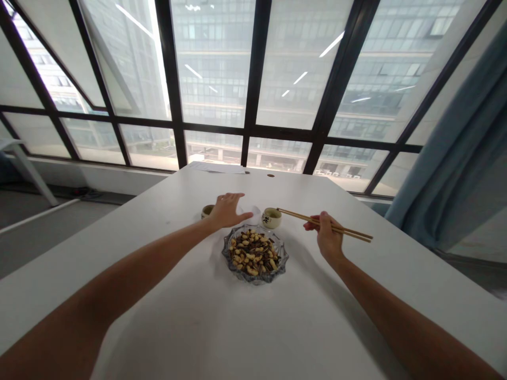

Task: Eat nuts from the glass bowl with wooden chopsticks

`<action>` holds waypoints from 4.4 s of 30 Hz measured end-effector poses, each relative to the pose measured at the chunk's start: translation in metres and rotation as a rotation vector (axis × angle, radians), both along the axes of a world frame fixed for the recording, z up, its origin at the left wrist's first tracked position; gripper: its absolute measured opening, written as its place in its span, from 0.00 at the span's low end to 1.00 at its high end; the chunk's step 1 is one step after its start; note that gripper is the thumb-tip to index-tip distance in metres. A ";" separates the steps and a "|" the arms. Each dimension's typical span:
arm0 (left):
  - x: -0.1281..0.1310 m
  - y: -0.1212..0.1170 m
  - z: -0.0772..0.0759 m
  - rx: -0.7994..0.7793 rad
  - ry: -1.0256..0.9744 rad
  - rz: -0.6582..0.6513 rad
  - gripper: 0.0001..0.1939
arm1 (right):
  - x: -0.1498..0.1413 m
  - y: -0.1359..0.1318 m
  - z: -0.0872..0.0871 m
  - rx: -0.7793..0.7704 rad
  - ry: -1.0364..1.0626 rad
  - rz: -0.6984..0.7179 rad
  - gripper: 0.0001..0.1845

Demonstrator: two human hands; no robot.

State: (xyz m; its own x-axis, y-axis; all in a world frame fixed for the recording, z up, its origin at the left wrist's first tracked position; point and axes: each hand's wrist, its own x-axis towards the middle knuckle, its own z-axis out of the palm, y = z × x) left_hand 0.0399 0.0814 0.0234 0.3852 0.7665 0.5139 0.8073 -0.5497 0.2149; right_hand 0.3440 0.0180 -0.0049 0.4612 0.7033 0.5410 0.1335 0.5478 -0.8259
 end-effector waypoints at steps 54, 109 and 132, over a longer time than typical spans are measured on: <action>0.104 0.038 0.007 -0.236 0.405 -0.257 0.41 | -0.004 -0.021 0.024 0.048 -0.405 -0.024 0.33; -0.085 -0.001 -0.057 -0.185 -0.392 0.226 0.39 | -0.039 -0.060 0.064 -0.159 -0.473 0.207 0.39; -0.085 0.001 -0.057 -0.224 -0.375 0.187 0.38 | -0.056 -0.072 0.047 -0.022 -0.715 0.331 0.29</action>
State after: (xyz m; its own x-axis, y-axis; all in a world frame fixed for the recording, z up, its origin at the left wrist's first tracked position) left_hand -0.0451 0.0822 -0.0337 0.0492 0.9131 0.4048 0.7322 -0.3086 0.6072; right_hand 0.2877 -0.0539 0.0417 -0.2286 0.7573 0.6118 0.4689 0.6364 -0.6125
